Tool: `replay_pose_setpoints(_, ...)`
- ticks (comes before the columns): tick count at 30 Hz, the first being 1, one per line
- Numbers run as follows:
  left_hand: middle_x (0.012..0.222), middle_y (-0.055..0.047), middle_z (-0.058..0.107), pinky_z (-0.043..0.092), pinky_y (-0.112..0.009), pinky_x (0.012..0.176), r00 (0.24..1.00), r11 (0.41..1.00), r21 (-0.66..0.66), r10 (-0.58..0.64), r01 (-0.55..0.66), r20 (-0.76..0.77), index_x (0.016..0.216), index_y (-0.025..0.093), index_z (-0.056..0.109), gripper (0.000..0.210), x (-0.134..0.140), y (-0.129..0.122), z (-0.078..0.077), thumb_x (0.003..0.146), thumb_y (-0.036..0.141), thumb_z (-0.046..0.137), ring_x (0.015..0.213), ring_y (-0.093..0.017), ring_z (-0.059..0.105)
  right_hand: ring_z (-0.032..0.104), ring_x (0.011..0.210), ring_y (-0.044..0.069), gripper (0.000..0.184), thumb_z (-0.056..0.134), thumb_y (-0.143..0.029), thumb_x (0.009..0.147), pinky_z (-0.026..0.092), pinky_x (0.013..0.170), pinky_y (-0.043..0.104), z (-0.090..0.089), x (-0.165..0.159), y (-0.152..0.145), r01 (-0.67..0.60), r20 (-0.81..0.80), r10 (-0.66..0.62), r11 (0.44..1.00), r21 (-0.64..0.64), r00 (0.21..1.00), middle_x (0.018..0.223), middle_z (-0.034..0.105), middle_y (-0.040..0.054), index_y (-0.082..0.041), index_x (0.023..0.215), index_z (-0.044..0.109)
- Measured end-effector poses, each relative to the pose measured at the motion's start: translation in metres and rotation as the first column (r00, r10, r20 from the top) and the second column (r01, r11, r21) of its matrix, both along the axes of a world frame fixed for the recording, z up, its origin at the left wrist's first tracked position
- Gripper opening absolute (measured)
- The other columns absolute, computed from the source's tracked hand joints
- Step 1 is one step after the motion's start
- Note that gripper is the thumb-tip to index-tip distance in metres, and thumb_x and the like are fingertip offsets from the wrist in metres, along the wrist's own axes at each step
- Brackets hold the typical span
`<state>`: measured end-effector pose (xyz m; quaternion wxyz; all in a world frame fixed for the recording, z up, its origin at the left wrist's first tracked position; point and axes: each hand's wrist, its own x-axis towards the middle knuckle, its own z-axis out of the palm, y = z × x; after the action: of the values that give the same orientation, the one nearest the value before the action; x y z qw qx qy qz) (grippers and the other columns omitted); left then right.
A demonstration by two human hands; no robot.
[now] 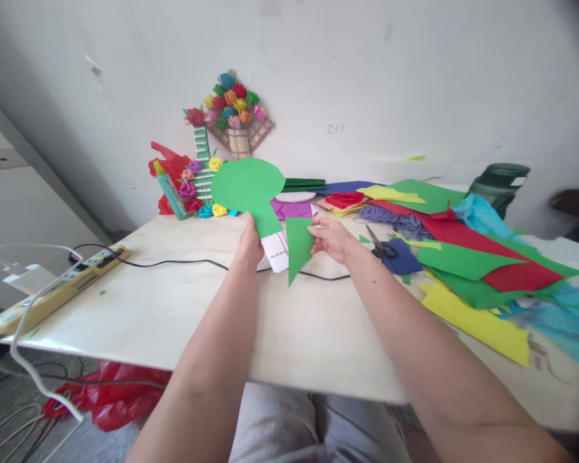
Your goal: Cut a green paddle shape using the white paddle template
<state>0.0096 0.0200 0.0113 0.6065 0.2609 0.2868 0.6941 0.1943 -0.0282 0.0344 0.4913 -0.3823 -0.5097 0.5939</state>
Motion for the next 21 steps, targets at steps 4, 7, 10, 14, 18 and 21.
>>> replay_pose_setpoints(4,0.116,-0.01,0.06,0.045,-0.035,0.091,0.999,1.0,0.001,0.016,-0.016,0.034,0.113,0.017,0.056,0.042,-0.0025,-0.0002,0.0004,0.083,0.045,0.047,0.107,-0.021,0.056,0.048,0.043,0.006,0.016,0.069,-0.022,0.066,0.042,0.038,0.018,-0.0028,0.002,0.0025,-0.001,0.087,0.003,1.0,-0.025,0.996,0.054,0.053,-0.0028,-0.015,0.067,0.054)
replay_pose_setpoints(7,0.117,-0.01,0.059,0.045,-0.034,0.091,0.999,1.0,-0.012,0.019,-0.018,0.045,0.116,0.018,0.054,0.043,-0.0033,0.0003,0.0002,0.083,0.044,0.047,0.107,-0.021,0.056,0.045,0.041,0.005,0.017,0.07,-0.026,0.065,0.025,0.029,0.015,-0.005,0.0034,0.0051,0.015,0.146,-0.015,1.0,0.0,0.989,0.053,0.054,-0.0028,-0.016,0.066,0.057)
replay_pose_setpoints(10,0.117,-0.01,0.06,0.046,-0.035,0.09,0.999,1.0,-0.005,0.0,0.0,0.039,0.117,0.018,0.054,0.044,-0.003,0.0006,0.0001,0.083,0.046,0.046,0.106,-0.021,0.057,0.047,0.042,0.005,0.016,0.07,-0.027,0.065,0.02,0.029,0.015,-0.0061,0.0024,0.005,0.027,0.164,-0.029,1.0,0.014,0.986,0.056,0.057,-0.0014,-0.015,0.065,0.059)
replay_pose_setpoints(14,0.118,-0.009,0.058,0.046,-0.034,0.09,1.0,1.0,0.019,-0.005,0.004,0.016,0.114,0.017,0.055,0.042,-0.0018,-0.0004,0.0009,0.084,0.045,0.044,0.106,-0.021,0.057,0.049,0.043,0.006,0.013,0.068,-0.022,0.066,0.037,0.037,0.017,-0.0053,-0.0001,0.0014,0.01,0.166,-0.011,1.0,0.004,0.986,0.055,0.058,0.0,-0.013,0.062,0.06)
replay_pose_setpoints(18,0.119,-0.01,0.058,0.045,-0.033,0.09,1.0,1.0,0.023,0.006,-0.006,-0.005,0.11,0.017,0.057,0.041,-0.0009,-0.0021,0.0016,0.084,0.045,0.044,0.107,-0.021,0.056,0.051,0.044,0.007,0.009,0.067,-0.018,0.066,0.041,0.039,0.018,-0.0029,-0.0013,-0.0017,0.0,0.163,0.002,1.0,-0.012,0.987,0.055,0.06,0.0011,-0.012,0.063,0.062)
replay_pose_setpoints(21,0.115,-0.01,0.06,0.045,-0.034,0.091,1.0,1.0,0.023,-0.007,0.007,-0.013,0.108,0.016,0.058,0.041,-0.0005,-0.0021,0.0007,0.083,0.046,0.045,0.107,-0.022,0.056,0.051,0.042,0.007,0.008,0.066,-0.017,0.067,0.039,0.036,0.018,-0.0013,-0.0035,-0.0034,0.007,0.167,-0.003,1.0,-0.022,0.986,0.056,0.06,0.001,-0.012,0.063,0.061)
